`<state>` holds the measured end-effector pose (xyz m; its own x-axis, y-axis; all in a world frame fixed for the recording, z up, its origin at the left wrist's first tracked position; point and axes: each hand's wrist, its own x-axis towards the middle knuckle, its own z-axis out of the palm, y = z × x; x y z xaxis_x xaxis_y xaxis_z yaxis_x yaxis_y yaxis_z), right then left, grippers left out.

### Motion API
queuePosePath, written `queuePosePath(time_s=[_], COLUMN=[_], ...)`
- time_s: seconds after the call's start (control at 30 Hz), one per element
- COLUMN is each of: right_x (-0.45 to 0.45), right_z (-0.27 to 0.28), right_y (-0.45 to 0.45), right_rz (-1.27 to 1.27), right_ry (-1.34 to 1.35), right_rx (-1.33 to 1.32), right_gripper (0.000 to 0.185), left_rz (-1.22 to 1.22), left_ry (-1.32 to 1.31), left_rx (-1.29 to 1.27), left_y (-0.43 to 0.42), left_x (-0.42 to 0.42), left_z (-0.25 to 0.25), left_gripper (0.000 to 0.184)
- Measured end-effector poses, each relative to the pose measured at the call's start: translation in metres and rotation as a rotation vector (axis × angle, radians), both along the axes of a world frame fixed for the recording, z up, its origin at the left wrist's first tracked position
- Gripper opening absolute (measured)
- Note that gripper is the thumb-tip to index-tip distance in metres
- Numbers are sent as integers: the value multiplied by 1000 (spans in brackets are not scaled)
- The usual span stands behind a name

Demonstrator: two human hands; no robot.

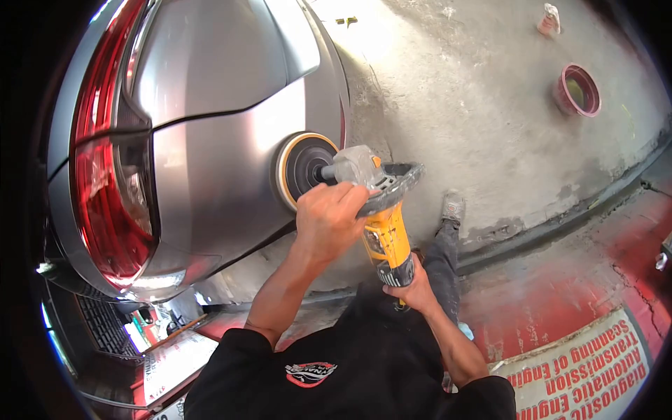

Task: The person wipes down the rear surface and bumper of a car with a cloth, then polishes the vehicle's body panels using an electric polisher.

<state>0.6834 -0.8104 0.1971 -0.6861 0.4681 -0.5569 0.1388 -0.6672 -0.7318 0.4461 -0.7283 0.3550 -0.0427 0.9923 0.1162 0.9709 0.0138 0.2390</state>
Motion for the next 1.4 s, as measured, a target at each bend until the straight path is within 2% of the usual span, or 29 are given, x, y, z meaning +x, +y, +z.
queuePosePath(time_s=[0.1, 0.17, 0.23, 0.37, 0.43, 0.57, 0.6, 0.83, 1.0, 1.17, 1.23, 1.3, 1.4], right_x=[-18, -30, -35, -58, -69, -94, -102, -125, -98, -58, -40, -24, -8], right_z=[-8, -17, -25, -52, -69, -104, -105, -136, -120, -113, -106, -101, -94], right_y=[31, 54, 87, 136, 158, 197, 209, 239, 212, 143, 117, 96, 77], right_rz=[-46, -41, -19, -14, -20, -41, -44, -43, -37, -65, -59, -28, -41], right_ry=[51, 47, 77, 141, 156, 196, 173, 217, 223, 243, 231, 210, 188], right_rx=[-84, -142, -265, -348, -396, -418, -424, -459, -498, -598, -630, -633, -671], right_gripper=[73, 72, 63, 54, 54, 52, 46, 42, 42, 48, 53, 60, 62], left_rz=[7, 25, 28, 71, 129, 157, 161, 141, 117, 131, 46, 109, 119], left_ry=[73, 90, 111, 88, 84, 144, 159, 289, 222, 189, 146, 132, 101], left_rx=[-34, -24, -1, -33, -154, -235, -258, -351, -359, -456, -418, -533, -570], left_y=[45, 76, 108, 161, 186, 235, 246, 291, 263, 205, 174, 150, 127], left_x=[-11, -21, -24, -48, -60, -85, -92, -117, -92, -45, -32, -14, 1], left_z=[-18, -29, -45, -77, -95, -127, -133, -170, -165, -149, -150, -145, -141], left_gripper=[25, 22, 15, 14, 17, 11, 10, 18, 17, 18, 17, 25, 27])
